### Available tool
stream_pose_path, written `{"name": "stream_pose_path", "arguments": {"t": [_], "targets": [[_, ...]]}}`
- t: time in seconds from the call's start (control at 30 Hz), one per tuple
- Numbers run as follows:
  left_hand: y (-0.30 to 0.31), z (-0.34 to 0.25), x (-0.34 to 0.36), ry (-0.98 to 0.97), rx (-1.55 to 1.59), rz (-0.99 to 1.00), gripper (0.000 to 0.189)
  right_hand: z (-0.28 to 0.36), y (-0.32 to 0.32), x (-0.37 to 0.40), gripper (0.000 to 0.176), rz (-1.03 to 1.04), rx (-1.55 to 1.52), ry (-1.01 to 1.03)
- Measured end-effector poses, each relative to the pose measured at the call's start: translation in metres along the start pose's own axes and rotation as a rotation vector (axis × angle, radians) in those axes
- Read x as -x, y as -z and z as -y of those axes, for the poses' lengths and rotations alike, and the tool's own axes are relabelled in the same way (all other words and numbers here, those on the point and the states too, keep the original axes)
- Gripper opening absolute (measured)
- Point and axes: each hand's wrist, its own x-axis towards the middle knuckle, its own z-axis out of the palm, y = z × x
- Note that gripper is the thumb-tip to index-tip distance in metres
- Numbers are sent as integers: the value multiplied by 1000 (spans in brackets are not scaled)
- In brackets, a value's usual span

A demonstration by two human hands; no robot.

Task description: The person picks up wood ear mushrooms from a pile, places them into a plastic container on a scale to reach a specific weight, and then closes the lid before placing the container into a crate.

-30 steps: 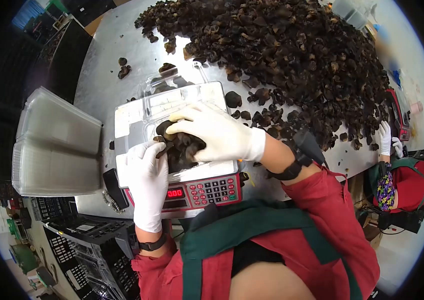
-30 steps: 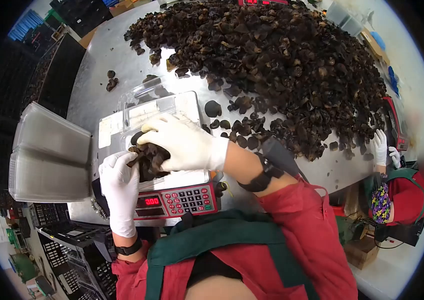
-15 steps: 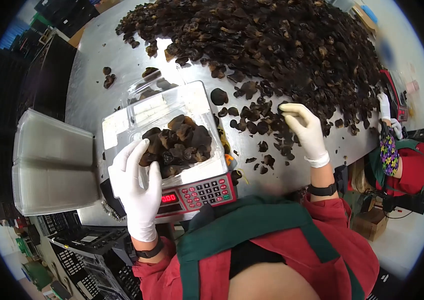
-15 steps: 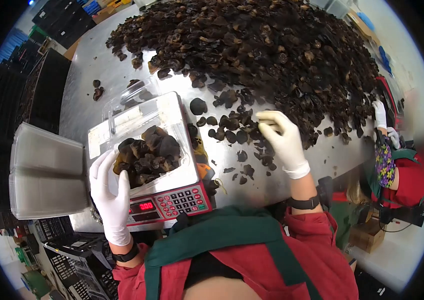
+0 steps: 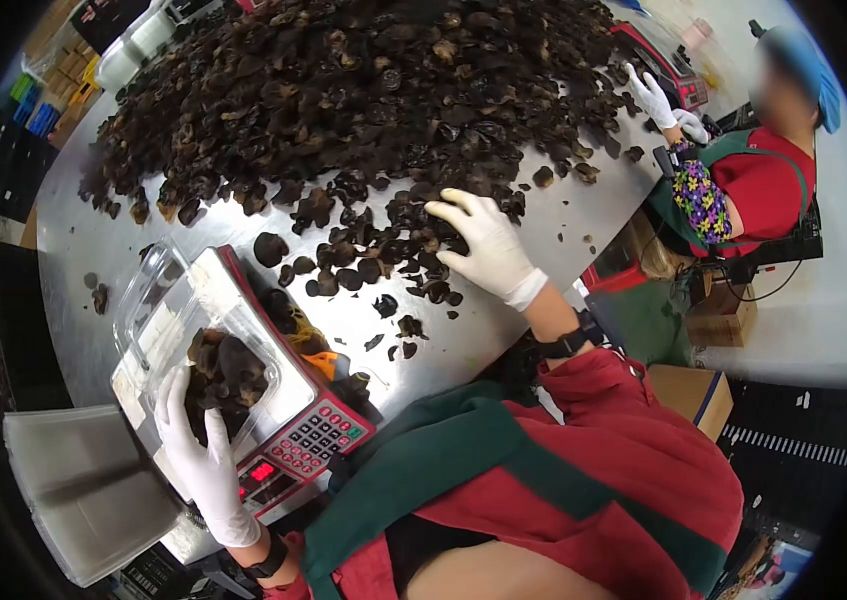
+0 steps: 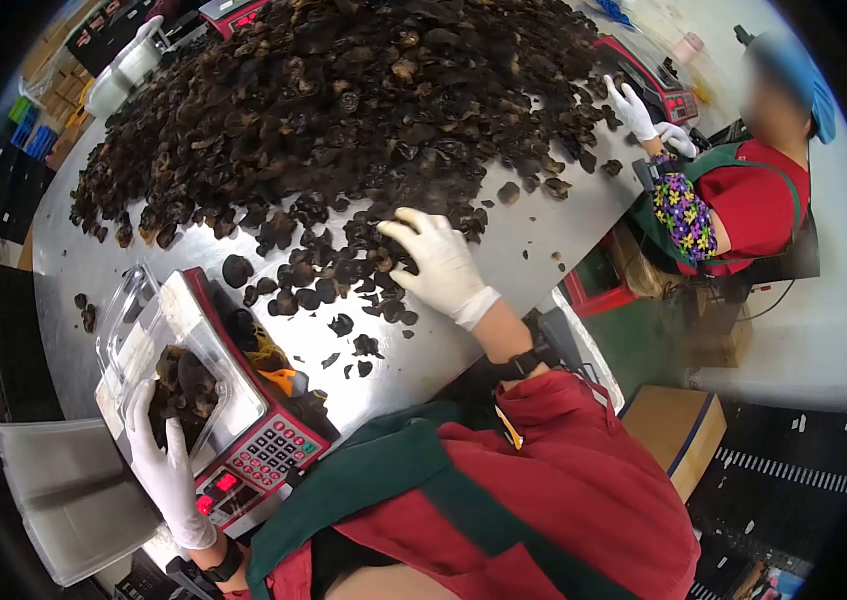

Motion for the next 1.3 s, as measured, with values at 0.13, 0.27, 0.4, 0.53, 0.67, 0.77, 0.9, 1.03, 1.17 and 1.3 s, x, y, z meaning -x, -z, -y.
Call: {"name": "stream_pose_path", "arguments": {"t": [0.13,0.27,0.4,0.53,0.67,0.77,0.9,1.03,1.17,1.3], "targets": [[2,-1,8,31,-33,-94,44,-13,-19,-12,18,-112,-166,71],[6,4,26,88,49,-218,45,4,-17,-33,17,-199,-330,97],[11,9,37,162,36,-318,45,33,-35,-38,41,50,-151,257],[21,11,45,175,16,-455,40,29,-74,-41,23,-11,-58,415],[51,19,59,220,-5,-641,41,25,-70,-55,4,-22,-189,379],[64,22,66,256,26,-747,40,28,-60,-66,5,4,-312,273],[60,27,66,263,71,-751,41,31,-52,-77,13,44,-430,-39],[35,30,53,257,108,-561,41,38,-47,-81,20,198,-766,-315],[10,21,40,152,56,-407,47,58,-30,-85,26,520,-1243,-572],[-3,8,37,123,82,-231,57,90,-30,-92,23,520,-1425,-540]]}}
